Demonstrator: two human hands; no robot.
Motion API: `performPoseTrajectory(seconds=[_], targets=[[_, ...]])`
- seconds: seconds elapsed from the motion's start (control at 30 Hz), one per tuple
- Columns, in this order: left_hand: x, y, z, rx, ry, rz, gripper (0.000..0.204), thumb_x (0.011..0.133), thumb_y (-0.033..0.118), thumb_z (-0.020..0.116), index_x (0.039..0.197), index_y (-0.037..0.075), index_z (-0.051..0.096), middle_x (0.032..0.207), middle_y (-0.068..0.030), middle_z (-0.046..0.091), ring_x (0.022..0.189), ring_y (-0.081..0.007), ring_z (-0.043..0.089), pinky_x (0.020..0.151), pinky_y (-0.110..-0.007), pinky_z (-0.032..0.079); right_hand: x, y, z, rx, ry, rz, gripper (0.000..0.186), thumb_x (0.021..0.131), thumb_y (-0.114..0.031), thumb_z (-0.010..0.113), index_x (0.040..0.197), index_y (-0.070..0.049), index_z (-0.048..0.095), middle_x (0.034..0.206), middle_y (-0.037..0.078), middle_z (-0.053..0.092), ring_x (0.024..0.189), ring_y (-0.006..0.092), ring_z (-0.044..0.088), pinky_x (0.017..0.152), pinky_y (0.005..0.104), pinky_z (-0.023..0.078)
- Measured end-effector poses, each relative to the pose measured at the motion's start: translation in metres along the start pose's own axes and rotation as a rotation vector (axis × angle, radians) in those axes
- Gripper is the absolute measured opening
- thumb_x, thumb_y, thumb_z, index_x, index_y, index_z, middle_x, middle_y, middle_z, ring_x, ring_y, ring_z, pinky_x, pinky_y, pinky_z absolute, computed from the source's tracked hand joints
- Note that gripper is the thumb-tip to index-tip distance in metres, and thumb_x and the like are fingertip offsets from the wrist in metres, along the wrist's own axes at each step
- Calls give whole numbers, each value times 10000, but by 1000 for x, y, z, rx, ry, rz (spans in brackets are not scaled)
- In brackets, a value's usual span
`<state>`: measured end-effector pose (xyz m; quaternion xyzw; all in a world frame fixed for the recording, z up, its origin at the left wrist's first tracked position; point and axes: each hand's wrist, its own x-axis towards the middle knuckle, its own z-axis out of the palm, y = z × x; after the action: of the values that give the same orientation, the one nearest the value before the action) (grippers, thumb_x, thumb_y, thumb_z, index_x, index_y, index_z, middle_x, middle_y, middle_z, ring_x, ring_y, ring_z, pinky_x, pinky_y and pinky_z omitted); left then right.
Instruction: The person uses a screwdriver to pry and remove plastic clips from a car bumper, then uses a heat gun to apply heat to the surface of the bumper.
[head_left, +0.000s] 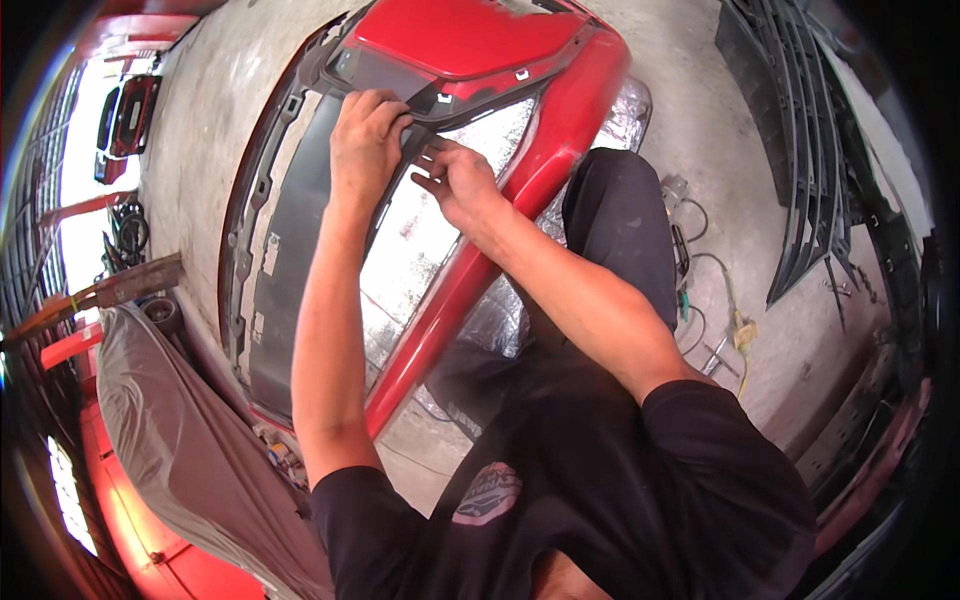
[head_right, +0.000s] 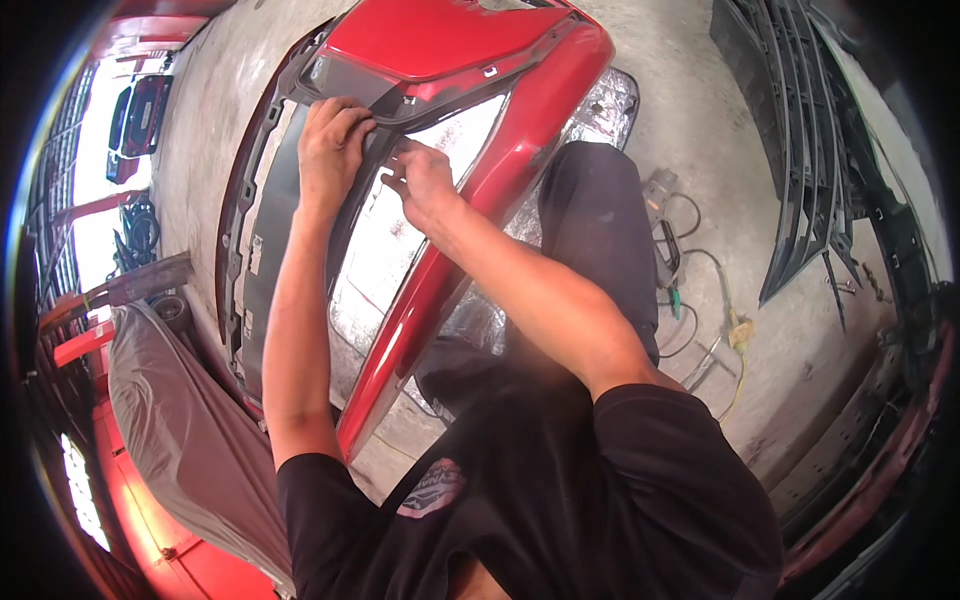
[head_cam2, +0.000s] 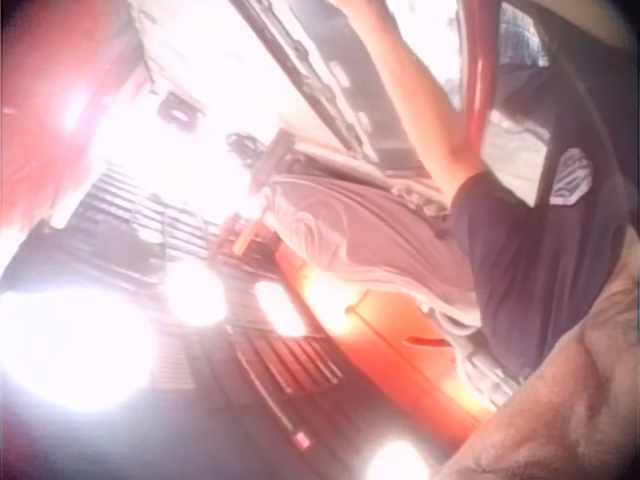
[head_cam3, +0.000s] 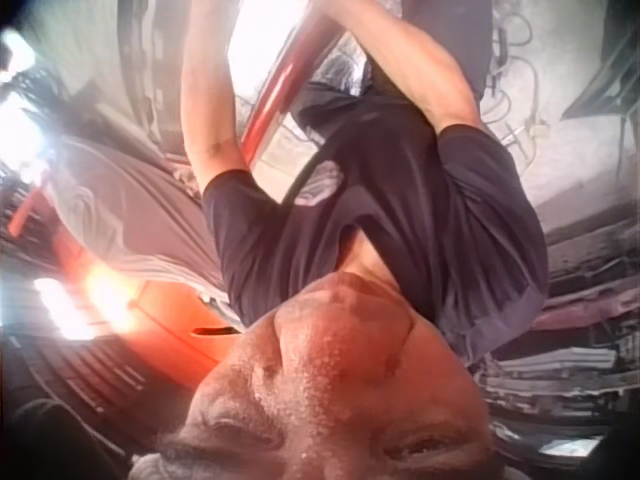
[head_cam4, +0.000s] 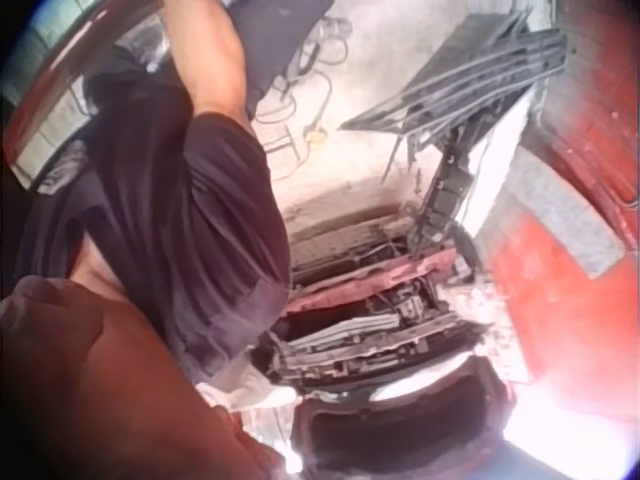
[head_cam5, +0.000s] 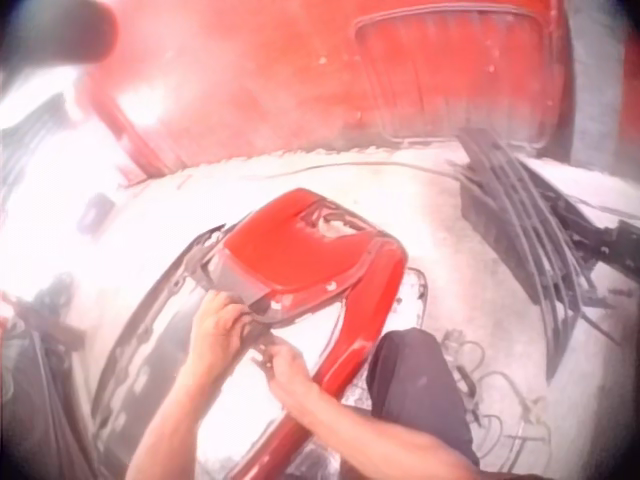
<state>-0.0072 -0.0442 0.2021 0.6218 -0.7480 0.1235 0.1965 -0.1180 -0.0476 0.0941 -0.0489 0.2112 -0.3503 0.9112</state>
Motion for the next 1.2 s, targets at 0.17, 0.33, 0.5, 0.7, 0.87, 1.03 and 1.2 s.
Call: performPoseTrajectory(seconds=[0.17,0.33,0.5,0.7,0.87,1.03,1.2], targets=[[-56,63,10,-276,373,-518,25,881,28,688,891,6,695,938,-94,693,853,-225,674,730,-341,533,-1,0,-1,27,11,-24,348,794,55,427,1078,55,627,1075,124,659,957,214,632,797,342,525],[-112,76,54,-1651,510,-1566,289,934,154,660,1171,-5,614,1092,-98,666,979,-221,638,875,-380,499,7,3,-9,-34,54,-13,361,716,79,456,1040,66,616,1005,154,631,977,262,606,835,377,512],[-76,53,80,-1935,789,-1333,162,825,45,642,987,39,638,1010,-87,654,987,-238,565,941,-374,425,13,-8,-12,-151,85,-8,255,707,88,480,922,35,606,930,146,623,917,264,604,845,397,495],[-81,47,108,-1964,986,-1306,240,739,-22,628,974,26,647,975,-90,674,965,-246,600,931,-401,437,0,-28,-15,-345,-84,25,303,796,85,474,1064,87,615,1101,178,625,1009,267,598,951,435,501],[-68,58,102,-2057,1032,-1216,290,766,-9,613,1052,28,644,1119,-107,674,1177,-291,598,1161,-517,318,-22,-70,-10,-939,114,-382,431,831,46,526,1246,138,592,1145,185,671,1076,271,657,950,378,519],[-64,60,95,-2138,973,-1249,377,770,-24,585,1145,11,603,1249,-134,620,1328,-313,486,1189,-533,276,-12,-98,-10,-1557,-3,-815,440,867,-42,579,1279,113,588,1258,268,637,1156,316,637,1008,361,486],[-63,57,98,-2093,905,-1180,494,738,-84,504,1197,81,579,1258,-90,606,1259,-265,508,1088,-553,317,-13,-78,1,-2115,-114,-951,470,883,-112,633,1306,83,563,1327,403,510,1178,517,565,1008,481,480]])
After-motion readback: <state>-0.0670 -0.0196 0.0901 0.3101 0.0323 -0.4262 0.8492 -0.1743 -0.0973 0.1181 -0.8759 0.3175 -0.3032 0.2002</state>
